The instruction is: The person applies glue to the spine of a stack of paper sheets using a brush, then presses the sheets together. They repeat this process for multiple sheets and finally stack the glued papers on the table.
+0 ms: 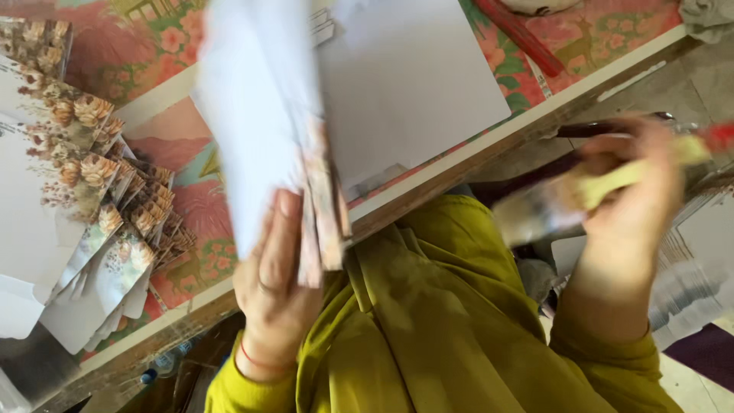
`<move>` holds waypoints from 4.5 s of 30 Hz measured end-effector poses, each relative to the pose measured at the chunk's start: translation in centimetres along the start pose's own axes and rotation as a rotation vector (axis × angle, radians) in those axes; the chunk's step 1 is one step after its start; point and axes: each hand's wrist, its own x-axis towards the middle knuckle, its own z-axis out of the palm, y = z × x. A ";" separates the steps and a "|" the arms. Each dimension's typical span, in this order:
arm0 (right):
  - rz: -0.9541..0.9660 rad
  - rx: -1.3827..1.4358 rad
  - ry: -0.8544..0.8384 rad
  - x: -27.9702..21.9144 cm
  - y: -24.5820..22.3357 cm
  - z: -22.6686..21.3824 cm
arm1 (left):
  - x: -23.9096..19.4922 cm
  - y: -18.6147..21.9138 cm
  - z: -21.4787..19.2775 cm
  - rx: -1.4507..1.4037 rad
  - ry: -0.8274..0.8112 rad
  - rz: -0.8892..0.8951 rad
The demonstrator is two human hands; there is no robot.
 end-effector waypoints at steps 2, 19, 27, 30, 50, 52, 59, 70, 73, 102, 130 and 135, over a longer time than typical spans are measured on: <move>-0.326 0.386 -0.153 -0.1 1.6 -2.0 | 3.5 -0.1 0.8 0.088 -0.037 -0.025; -1.015 -0.437 -0.597 -4.1 10.1 -2.9 | -1.4 2.4 6.4 0.207 -0.141 0.043; -0.737 -0.134 -0.907 -2.6 12.4 -7.7 | -1.5 2.6 5.6 0.133 -0.200 0.039; -1.312 -0.443 -0.561 -4.9 8.6 -1.5 | -1.2 2.7 5.6 0.160 -0.202 0.058; -0.372 0.561 -0.883 -1.8 -1.7 -4.1 | -13.7 -2.9 9.6 -0.239 0.103 -0.368; -0.326 0.473 -0.973 -3.1 -3.1 -1.2 | -9.0 -1.1 7.9 -0.416 0.074 -0.442; -0.243 -0.556 -0.678 -1.2 -3.0 5.6 | -9.9 -2.1 8.6 -0.311 0.121 -0.253; -0.120 -0.488 -0.720 0.4 -1.5 4.8 | -2.5 1.5 5.1 -0.182 -0.086 -0.080; -0.093 -0.579 -0.766 -1.1 -3.1 6.5 | -1.8 1.8 5.0 -0.079 -0.103 -0.005; 0.005 -0.881 -1.005 -0.6 -3.4 8.9 | -1.4 2.9 3.6 -0.074 -0.093 0.167; -1.257 -0.225 -0.296 -6.2 11.1 0.3 | -0.8 2.6 5.9 0.144 -0.016 0.033; -1.318 -0.158 -0.323 -4.7 13.2 -0.8 | -0.7 2.8 5.7 0.127 -0.026 0.033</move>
